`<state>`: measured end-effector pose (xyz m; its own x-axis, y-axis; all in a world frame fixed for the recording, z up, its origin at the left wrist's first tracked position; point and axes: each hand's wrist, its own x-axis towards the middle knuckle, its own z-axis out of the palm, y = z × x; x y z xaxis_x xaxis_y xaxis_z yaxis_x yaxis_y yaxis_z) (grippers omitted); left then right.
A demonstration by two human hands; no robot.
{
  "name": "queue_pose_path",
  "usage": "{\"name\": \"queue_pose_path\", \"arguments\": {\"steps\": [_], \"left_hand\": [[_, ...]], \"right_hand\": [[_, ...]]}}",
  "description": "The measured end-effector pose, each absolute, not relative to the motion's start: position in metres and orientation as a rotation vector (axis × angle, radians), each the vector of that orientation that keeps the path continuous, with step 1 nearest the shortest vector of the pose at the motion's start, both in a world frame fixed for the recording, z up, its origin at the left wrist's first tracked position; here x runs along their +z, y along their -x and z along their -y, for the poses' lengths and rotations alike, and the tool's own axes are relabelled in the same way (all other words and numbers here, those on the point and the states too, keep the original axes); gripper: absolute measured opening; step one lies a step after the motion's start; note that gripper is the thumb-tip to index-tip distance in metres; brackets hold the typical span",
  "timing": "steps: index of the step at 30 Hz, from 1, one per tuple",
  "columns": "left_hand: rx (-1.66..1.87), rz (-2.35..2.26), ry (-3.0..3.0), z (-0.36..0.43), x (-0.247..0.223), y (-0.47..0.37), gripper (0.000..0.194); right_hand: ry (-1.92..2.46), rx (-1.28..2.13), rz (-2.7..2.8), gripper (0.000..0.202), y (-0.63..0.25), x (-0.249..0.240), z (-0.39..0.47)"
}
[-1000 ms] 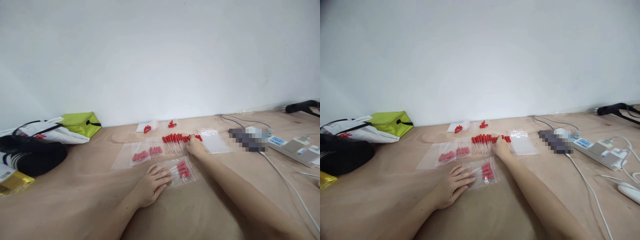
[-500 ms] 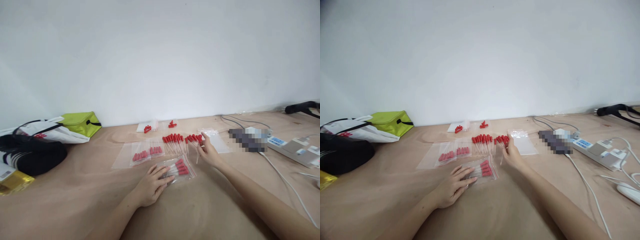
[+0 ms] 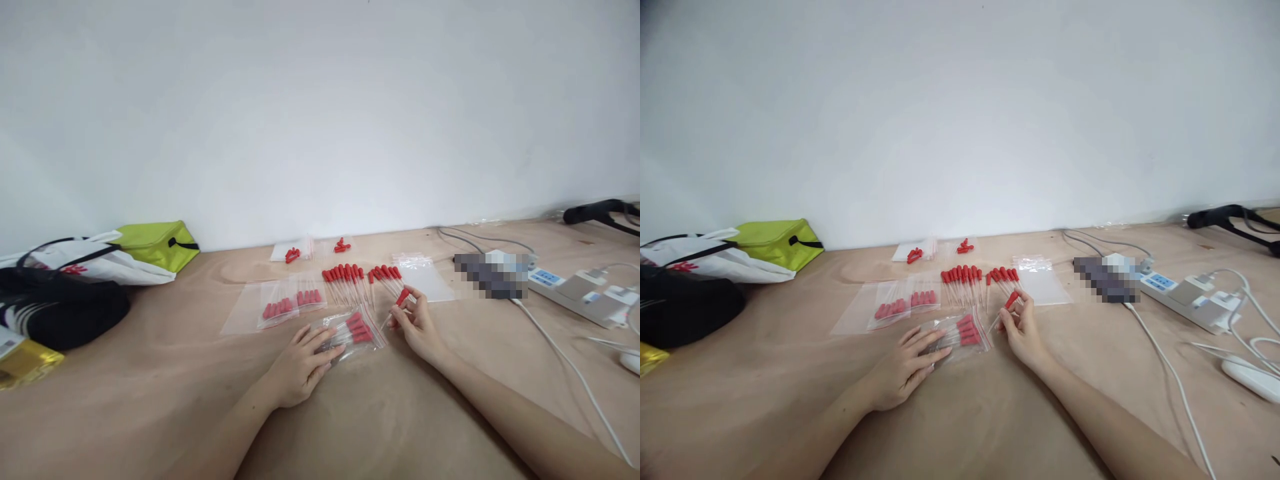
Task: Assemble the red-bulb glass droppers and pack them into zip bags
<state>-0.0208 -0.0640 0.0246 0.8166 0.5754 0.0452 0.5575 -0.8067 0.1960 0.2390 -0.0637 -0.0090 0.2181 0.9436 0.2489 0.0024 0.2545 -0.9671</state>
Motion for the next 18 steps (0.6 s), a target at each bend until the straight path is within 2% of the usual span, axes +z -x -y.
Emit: {"name": "queue_pose_path", "arguments": {"steps": [5,12,18], "left_hand": [[0.162,-0.888,-2.83,0.0633,0.0252,0.0205,0.04],[0.137,-0.908,-2.832,0.0649,0.0272,0.0196,0.039],[0.165,-0.896,-2.822,0.0632,0.026,0.0198,0.04]], "right_hand": [[1.108,0.971,1.119,0.048,-0.2295,-0.0104,0.0703],[1.113,0.887,0.923,0.051,-0.227,-0.0118,0.0699],[1.125,1.036,0.934,0.042,-0.23,-0.0077,0.0731]]}}
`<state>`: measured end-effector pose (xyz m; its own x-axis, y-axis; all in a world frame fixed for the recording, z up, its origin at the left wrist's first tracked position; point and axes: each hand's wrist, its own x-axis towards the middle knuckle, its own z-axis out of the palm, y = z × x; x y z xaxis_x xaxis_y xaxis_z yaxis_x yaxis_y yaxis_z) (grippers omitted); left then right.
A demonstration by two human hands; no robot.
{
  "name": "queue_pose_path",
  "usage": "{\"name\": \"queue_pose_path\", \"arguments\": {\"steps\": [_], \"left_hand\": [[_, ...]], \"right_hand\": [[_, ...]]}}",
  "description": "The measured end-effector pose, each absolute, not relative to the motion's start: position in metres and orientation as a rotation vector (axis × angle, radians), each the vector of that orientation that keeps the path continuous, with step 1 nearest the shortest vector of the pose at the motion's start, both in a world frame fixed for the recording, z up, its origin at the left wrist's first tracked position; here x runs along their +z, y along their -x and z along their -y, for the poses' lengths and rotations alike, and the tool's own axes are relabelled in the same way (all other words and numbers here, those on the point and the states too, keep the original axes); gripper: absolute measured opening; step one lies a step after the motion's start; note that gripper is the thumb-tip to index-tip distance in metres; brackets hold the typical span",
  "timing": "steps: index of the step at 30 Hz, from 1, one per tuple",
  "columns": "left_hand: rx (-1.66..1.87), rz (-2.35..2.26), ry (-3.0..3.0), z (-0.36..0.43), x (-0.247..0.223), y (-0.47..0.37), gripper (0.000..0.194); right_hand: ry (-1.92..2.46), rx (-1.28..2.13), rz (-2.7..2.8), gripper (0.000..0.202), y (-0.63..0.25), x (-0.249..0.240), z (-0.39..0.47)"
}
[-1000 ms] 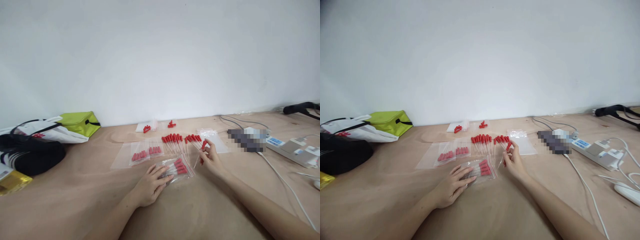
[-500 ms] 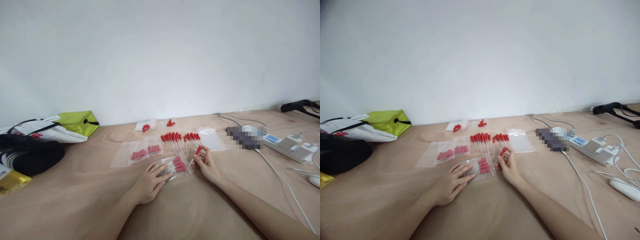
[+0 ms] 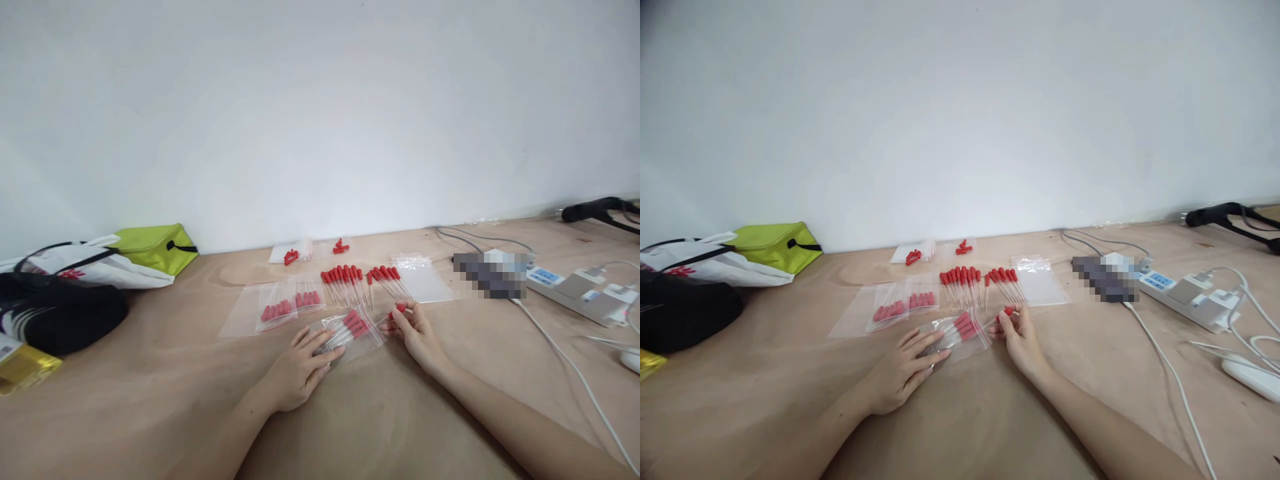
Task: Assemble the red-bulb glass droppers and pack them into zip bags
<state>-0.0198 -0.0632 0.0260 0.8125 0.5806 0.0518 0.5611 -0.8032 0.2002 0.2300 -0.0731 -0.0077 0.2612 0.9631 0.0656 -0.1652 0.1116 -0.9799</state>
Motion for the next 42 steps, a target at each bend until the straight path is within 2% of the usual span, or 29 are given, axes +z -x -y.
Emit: {"name": "queue_pose_path", "arguments": {"steps": [5,17,24,27,42], "left_hand": [[0.16,-0.884,-2.781,0.063,0.026,0.02,0.044],[0.088,-0.916,-2.713,0.063,0.031,0.019,0.044],[0.133,-0.913,-2.716,0.064,0.03,0.02,0.044],[0.135,-0.918,-2.711,0.064,0.03,0.019,0.044],[0.163,-0.9,-2.666,0.065,0.031,0.02,0.042]], "right_hand": [[1.285,1.044,1.087,0.038,-0.234,-0.009,0.072],[1.256,1.098,1.472,0.029,-0.236,-0.001,0.071],[1.471,0.74,1.631,0.025,-0.226,0.01,0.089],[1.529,0.706,1.652,0.018,-0.221,0.01,0.094],[1.405,1.355,1.178,0.032,-0.222,0.005,0.086]]}}
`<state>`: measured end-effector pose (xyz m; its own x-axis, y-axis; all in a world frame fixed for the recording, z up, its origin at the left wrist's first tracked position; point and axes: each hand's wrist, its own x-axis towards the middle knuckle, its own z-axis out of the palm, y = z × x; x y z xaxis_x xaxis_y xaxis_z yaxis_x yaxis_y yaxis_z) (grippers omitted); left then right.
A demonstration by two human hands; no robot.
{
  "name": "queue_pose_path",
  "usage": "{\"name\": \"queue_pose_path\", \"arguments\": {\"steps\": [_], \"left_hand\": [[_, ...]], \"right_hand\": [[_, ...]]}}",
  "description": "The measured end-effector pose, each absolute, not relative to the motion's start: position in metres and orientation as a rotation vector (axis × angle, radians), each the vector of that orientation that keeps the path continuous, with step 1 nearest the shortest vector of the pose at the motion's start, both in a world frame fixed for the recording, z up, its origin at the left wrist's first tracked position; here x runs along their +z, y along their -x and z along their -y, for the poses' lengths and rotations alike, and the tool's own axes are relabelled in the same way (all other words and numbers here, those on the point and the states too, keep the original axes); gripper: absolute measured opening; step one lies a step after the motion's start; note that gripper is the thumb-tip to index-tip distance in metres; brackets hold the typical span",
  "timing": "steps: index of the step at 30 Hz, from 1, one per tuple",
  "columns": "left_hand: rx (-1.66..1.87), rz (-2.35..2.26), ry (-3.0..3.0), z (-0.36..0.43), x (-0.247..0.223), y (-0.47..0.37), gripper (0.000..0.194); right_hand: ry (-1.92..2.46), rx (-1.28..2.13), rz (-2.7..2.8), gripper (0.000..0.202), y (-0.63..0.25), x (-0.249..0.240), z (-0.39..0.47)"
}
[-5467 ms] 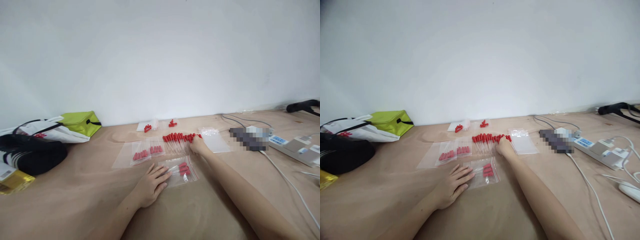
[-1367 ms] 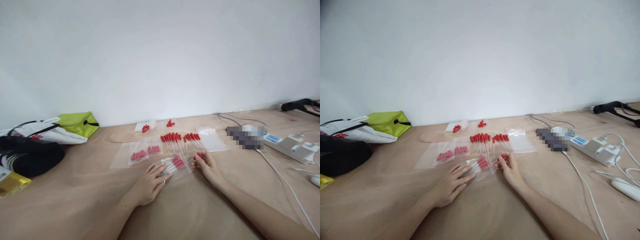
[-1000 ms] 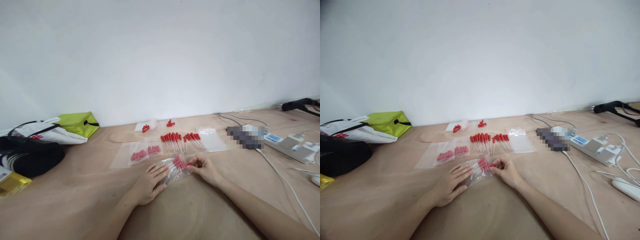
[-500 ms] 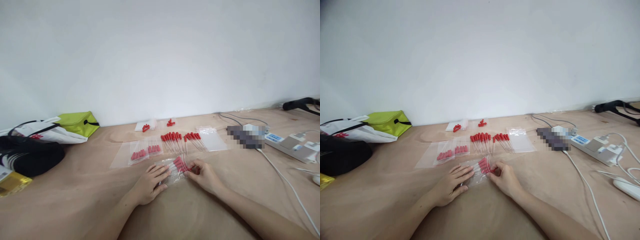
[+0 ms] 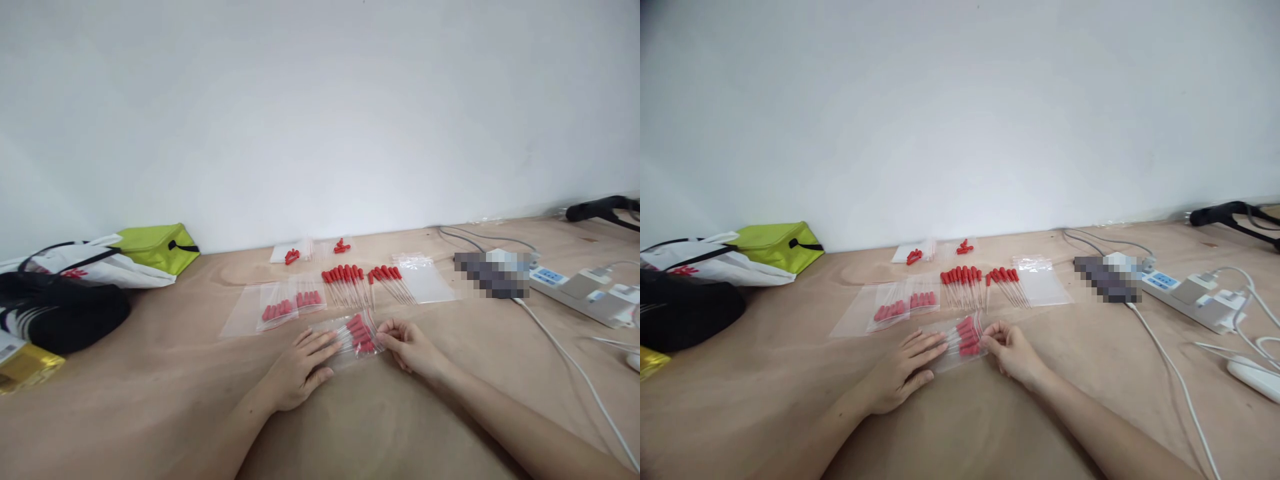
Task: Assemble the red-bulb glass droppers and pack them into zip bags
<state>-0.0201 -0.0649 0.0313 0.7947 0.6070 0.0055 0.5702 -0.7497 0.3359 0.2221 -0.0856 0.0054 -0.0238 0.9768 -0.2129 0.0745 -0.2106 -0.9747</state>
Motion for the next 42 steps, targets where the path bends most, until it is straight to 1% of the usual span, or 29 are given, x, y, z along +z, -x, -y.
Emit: {"name": "queue_pose_path", "arguments": {"steps": [4,10,15,19,21,25,28,32,36,39,41,42], "left_hand": [[0.185,-0.888,-2.658,0.063,0.029,0.02,0.041],[0.162,-0.894,-2.673,0.064,0.029,0.02,0.041],[0.141,-0.891,-2.694,0.063,0.029,0.02,0.041],[0.166,-0.885,-2.691,0.063,0.026,0.021,0.04],[0.18,-0.877,-2.688,0.063,0.026,0.022,0.04],[0.166,-0.856,-2.687,0.062,0.026,0.022,0.041],[0.186,-0.828,-2.674,0.063,0.027,0.022,0.042],[0.314,-0.868,-2.579,0.063,0.029,0.02,0.041],[0.647,-1.071,-2.376,0.061,0.029,0.011,0.037],[0.854,-1.142,-2.261,0.064,0.03,0.003,0.025],[0.902,-1.196,-2.175,0.072,0.034,0.0,0.014],[0.883,-1.21,-2.122,0.077,0.036,-0.002,0.014]], "right_hand": [[1.398,1.444,1.243,0.035,-0.224,0.01,0.084],[1.35,1.506,1.325,0.027,-0.223,0.014,0.082],[1.389,1.465,1.247,0.038,-0.225,0.011,0.08],[1.294,1.529,1.32,0.033,-0.226,0.012,0.079],[1.379,1.495,1.273,0.035,-0.226,0.014,0.079],[1.56,1.282,1.107,0.04,-0.224,0.016,0.075],[1.542,1.339,1.099,0.041,-0.223,0.015,0.072],[1.432,1.484,1.189,0.029,-0.224,0.011,0.07],[1.451,1.519,1.222,0.026,-0.225,0.011,0.069],[1.43,1.531,1.213,0.029,-0.225,0.011,0.07],[1.324,1.578,1.168,0.032,-0.225,0.01,0.071],[1.255,1.604,1.126,0.033,-0.224,0.009,0.072]]}}
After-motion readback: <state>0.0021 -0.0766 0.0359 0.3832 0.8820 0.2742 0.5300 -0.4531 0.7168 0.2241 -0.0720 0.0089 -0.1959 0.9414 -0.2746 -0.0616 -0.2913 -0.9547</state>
